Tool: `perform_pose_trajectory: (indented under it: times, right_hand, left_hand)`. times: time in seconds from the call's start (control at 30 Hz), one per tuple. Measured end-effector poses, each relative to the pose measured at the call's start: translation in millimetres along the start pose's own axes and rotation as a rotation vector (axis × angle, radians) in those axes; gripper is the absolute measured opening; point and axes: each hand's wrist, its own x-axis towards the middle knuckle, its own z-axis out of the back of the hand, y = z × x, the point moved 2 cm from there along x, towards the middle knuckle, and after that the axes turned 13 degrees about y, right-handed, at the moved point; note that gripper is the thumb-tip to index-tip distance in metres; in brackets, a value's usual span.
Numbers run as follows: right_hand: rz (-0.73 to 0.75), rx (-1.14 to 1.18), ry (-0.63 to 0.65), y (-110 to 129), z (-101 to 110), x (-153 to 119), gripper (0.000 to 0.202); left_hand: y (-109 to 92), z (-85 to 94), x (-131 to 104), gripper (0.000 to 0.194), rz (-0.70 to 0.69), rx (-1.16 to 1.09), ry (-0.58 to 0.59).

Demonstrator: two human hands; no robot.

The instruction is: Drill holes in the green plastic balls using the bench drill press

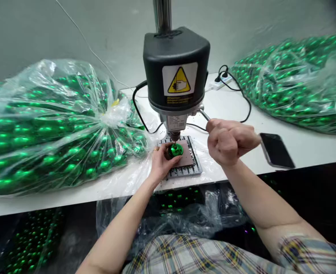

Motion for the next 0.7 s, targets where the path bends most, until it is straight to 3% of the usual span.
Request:
perform_pose_trajectory:
  times: [0.17, 0.3, 0.4, 0.5, 0.6, 0.7]
  right_hand:
    - [-0.211, 0.076, -0.128, 3.4, -1.5, 41.8, 0.051]
    - [-0.614, 0.159, -0.124, -26.0, -1.0, 92.2, 0.052]
    - [-0.837, 0.192, -0.111, -45.7, -0.4, 111.6, 0.048]
    - [-0.913, 0.219, -0.178, -49.2, -2.0, 115.7, 0.047]
    - [-0.918, 0.250, -0.257, -42.9, -5.5, 115.2, 0.050]
    - [-0.889, 0.277, -0.294, -38.8, -7.4, 114.4, 0.050]
  left_hand:
    - [-5.7, 2.8, -1.2, 0.058, 0.031, 0.005, -0.017]
    - [-11.0, 2.4, -2.9, 0.055, 0.029, -0.057, -0.043]
    - [-21.9, 6.7, -15.2, 0.048, -0.001, -0.028, -0.126]
    - [-37.7, 14.0, -44.9, 0.044, -0.131, 0.054, -0.143]
    - [-45.4, 13.1, -90.8, 0.036, -0.382, 0.228, 0.037]
    - [-33.8, 2.4, -140.7, 0.032, -0.565, 0.592, 0.201]
